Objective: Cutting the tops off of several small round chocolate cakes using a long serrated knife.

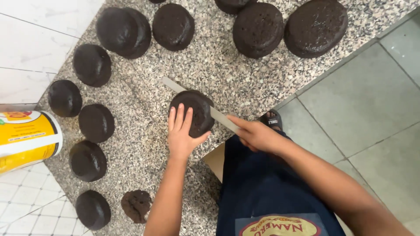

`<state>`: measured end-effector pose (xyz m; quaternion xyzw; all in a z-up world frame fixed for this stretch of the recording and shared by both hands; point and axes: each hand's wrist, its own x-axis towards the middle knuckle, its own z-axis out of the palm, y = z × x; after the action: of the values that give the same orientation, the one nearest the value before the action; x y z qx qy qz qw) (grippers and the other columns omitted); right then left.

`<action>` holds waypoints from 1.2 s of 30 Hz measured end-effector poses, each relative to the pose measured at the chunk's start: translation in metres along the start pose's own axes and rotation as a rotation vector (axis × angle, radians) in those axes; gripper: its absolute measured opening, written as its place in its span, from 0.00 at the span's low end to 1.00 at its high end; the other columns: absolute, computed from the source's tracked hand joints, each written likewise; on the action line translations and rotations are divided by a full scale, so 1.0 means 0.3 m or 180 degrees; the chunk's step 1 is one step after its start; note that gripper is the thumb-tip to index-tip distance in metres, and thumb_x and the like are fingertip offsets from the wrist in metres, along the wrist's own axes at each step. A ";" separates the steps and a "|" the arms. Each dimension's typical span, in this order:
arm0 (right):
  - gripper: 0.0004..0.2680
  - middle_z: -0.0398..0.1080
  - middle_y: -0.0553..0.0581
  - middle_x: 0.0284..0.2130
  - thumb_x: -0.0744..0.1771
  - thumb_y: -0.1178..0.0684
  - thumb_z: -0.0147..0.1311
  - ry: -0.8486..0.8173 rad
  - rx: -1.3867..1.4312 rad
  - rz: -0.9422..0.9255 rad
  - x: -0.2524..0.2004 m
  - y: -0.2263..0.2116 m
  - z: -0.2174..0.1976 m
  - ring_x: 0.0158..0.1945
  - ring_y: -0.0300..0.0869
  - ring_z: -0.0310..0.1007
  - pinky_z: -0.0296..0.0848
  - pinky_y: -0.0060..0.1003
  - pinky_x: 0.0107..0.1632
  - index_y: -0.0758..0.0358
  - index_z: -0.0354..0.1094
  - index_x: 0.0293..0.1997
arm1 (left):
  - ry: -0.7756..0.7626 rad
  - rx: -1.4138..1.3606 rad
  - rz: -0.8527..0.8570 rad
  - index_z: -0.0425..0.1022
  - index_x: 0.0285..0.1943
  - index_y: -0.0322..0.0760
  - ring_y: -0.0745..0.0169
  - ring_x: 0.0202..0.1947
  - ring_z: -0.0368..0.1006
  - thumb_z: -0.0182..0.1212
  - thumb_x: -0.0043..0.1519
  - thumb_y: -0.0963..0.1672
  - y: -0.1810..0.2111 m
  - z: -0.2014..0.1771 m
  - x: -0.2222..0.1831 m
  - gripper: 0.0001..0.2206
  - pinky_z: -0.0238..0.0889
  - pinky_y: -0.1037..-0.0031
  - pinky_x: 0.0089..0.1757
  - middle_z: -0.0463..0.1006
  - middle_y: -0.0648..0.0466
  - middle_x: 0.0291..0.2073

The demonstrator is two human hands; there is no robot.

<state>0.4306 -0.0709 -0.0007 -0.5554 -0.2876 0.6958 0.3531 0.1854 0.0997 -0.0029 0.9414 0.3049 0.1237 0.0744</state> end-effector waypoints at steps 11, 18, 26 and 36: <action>0.23 0.63 0.52 0.18 0.70 0.55 0.45 0.0031 -0.0083 0.0326 -0.208 0.205 -0.024 0.18 0.36 0.61 0.67 0.32 0.25 0.41 0.50 0.76 | 0.0129 -0.0003 -0.0538 0.68 0.69 0.38 0.28 0.73 0.51 0.81 0.43 0.56 0.212 0.051 -0.034 0.44 0.55 0.47 0.64 0.59 0.40 0.73; 0.22 0.63 0.51 0.21 0.70 0.56 0.43 0.0312 0.0735 0.0125 -0.072 -0.026 -0.077 0.19 0.34 0.59 0.63 0.31 0.24 0.45 0.52 0.76 | -0.0311 -0.0203 -0.1293 0.59 0.75 0.33 0.23 0.75 0.38 0.79 0.45 0.58 0.323 0.003 -0.025 0.51 0.41 0.40 0.65 0.46 0.34 0.76; 0.22 0.61 0.50 0.22 0.70 0.56 0.41 0.0185 0.0523 0.0166 -0.113 0.010 -0.095 0.20 0.34 0.56 0.60 0.31 0.23 0.42 0.52 0.76 | -0.0218 -0.0186 -0.0681 0.63 0.73 0.43 0.23 0.74 0.46 0.79 0.40 0.60 0.020 0.025 0.022 0.51 0.52 0.41 0.65 0.50 0.36 0.76; 0.22 0.63 0.51 0.20 0.70 0.57 0.43 0.0132 0.0178 0.0024 -0.027 0.010 -0.031 0.17 0.36 0.59 0.64 0.33 0.23 0.43 0.52 0.76 | 0.0039 -0.0136 -0.0482 0.63 0.74 0.42 0.22 0.73 0.49 0.83 0.41 0.57 0.029 0.044 0.027 0.50 0.54 0.41 0.64 0.51 0.36 0.76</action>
<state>0.4403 -0.0790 -0.0006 -0.5607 -0.2585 0.6933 0.3717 0.2003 0.0966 -0.0121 0.9131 0.3729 0.1298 0.1018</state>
